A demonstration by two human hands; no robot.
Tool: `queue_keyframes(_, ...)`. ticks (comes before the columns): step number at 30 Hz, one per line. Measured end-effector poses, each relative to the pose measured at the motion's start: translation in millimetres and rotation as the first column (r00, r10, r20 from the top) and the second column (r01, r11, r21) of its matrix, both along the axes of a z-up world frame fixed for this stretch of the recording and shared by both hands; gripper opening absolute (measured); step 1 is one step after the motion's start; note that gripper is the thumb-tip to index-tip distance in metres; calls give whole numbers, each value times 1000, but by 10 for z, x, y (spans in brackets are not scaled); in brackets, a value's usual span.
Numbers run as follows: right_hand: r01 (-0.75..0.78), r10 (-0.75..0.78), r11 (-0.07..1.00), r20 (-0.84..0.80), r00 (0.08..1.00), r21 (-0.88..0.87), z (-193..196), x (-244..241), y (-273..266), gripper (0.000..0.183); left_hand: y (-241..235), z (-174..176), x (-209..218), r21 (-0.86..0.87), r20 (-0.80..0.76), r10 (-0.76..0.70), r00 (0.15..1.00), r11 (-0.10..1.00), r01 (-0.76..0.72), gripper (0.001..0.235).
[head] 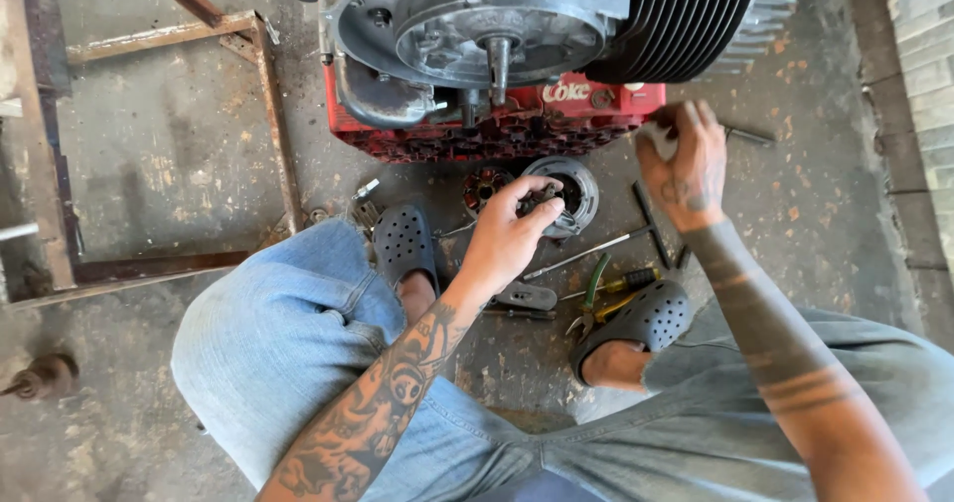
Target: Disassembling and inspecting a motorcycle carburetor using a screwdriver and pliers
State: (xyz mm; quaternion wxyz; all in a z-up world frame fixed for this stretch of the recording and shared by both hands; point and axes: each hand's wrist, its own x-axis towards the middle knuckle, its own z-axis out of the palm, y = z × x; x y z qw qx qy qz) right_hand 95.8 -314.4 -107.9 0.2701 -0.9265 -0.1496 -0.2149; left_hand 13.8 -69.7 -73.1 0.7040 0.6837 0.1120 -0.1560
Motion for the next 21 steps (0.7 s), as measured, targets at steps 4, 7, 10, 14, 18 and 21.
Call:
queue_keyframes(4, -61, 298, 882, -453, 840, 468, 76, -726, 313, 45, 114, -179, -35, 57, -53, -39, 998, 997, 42, 32)
queue_keyframes(7, 29, 497, 766, -620, 606, 642, 36, -1158, 446, 64, 101, -312, -148, 180, -145, -63, 987, 980, 89, 34)
queue_keyframes(10, 125, 516, 721, -648, 560, 682, -264, -1341, 486, 52, 86, -395, -180, 286, -221, -127, 967, 940, 188, 37)
queue_keyframes(14, 201, 537, 697, -686, 490, 689, -583, -1548, 491, 51, 152, -505, -293, 340, -296, -154, 943, 905, 255, 39)
queue_keyframes(18, 66, 460, 834, -758, 463, 547, -450, -1592, 696, 46, 280, -784, -364, 284, -322, -191, 927, 915, 287, 35)
queue_keyframes(21, 85, 445, 841, -772, 453, 534, -585, -1648, 744, 40, 399, -795, -407, 182, -372, -230, 899, 932, 314, 32)
